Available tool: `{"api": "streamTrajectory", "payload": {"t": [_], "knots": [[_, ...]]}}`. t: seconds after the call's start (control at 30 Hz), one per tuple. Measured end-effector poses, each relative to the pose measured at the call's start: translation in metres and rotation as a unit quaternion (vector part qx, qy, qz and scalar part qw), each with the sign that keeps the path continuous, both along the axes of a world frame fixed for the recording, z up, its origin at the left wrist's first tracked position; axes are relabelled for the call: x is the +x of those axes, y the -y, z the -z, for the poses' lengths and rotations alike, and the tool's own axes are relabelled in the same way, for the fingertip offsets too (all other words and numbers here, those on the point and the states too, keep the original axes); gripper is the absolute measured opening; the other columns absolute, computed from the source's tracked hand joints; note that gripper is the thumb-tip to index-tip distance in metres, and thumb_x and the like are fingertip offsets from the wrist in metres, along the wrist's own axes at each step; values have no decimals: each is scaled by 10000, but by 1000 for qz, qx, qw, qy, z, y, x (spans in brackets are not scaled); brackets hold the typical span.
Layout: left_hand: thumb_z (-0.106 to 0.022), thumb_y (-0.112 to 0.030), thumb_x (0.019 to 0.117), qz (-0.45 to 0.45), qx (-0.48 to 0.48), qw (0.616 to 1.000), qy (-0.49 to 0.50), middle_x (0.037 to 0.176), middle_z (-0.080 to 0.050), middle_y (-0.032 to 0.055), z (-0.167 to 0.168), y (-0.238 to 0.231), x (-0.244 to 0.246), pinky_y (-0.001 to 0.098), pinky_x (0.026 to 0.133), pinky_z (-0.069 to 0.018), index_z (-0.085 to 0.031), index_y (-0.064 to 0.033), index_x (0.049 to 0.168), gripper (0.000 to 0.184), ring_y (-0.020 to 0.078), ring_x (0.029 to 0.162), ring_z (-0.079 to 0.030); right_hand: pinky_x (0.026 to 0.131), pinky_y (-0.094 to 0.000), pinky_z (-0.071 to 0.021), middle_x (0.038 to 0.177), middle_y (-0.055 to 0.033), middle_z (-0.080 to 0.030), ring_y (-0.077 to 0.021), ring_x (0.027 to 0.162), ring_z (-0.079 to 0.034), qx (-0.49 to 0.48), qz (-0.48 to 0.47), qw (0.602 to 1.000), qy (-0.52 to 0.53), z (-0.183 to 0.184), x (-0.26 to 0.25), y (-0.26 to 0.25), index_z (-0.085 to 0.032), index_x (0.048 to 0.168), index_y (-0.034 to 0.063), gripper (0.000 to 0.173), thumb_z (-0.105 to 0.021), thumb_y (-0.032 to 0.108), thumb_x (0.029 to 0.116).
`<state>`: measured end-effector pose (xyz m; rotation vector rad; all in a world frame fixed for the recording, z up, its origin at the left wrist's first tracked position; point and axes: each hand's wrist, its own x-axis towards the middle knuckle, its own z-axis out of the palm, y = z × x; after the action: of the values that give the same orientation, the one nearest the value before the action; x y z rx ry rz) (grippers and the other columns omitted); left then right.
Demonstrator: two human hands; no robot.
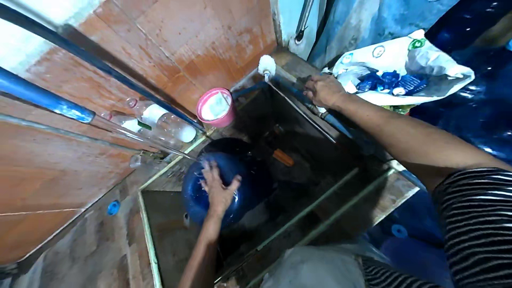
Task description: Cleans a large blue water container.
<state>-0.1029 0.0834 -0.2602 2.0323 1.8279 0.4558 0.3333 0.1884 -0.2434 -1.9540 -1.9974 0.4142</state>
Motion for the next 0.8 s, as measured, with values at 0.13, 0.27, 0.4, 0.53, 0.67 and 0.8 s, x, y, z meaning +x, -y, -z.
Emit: {"api": "streamTrajectory", "payload": {"t": [0.13, 0.27, 0.4, 0.53, 0.67, 0.8], "knots": [[-649, -582, 887, 14, 42, 999, -9, 1639, -271, 266, 11, 32, 22, 727, 1186, -89, -449, 23, 1505, 888, 461, 1529, -217, 1139, -652, -321, 1409, -288, -563, -480, 1327, -520, 5, -7, 1000, 4, -6, 2, 2, -655, 1283, -34, 355, -506, 212, 1076], [-577, -555, 934, 39, 77, 990, -107, 1606, -365, 243, 24, 48, 47, 692, 1185, -176, -496, 23, 1484, 802, 482, 1482, -329, 1116, -662, -353, 1397, -289, -571, -491, 1290, -548, 5, 3, 1000, 17, -2, 16, 2, -662, 1261, -37, 347, -504, 210, 1074], [-531, -461, 1008, 220, 166, 954, -119, 1474, -578, 138, 26, 48, 27, 714, 1139, -271, -693, -86, 1318, 512, 437, 1392, -494, 1099, -674, -352, 1409, -296, -562, -504, 1296, -539, -8, 13, 1000, 11, -4, 18, -1, -656, 1271, -39, 352, -500, 206, 1074], [-542, -343, 1002, 22, 138, 986, -92, 1593, -391, 236, 20, 36, 25, 772, 1111, -180, -646, -54, 1364, 475, 586, 1460, -267, 1086, -670, -368, 1379, -303, -573, -507, 1281, -543, -23, 16, 999, 21, 0, 28, -2, -658, 1266, -35, 345, -518, 215, 1074], [-625, -266, 954, 62, 82, 994, 39, 1624, -315, 255, 18, 11, 35, 644, 1174, -267, -571, -15, 1429, 540, 483, 1497, -279, 1133, -665, -315, 1449, -264, -546, -469, 1356, -498, 7, -37, 999, 12, 17, 44, -9, -695, 1234, -18, 305, -534, 168, 1053], [-763, -250, 932, -124, -74, 963, 228, 1433, -539, 245, -1, -25, 38, 456, 1085, -474, -383, 4, 1517, 741, 300, 1295, -570, 1170, -658, -280, 1487, -246, -532, -463, 1414, -451, 53, -21, 998, -8, 36, 60, 0, -696, 1250, -7, 349, -464, 181, 1070]]}}
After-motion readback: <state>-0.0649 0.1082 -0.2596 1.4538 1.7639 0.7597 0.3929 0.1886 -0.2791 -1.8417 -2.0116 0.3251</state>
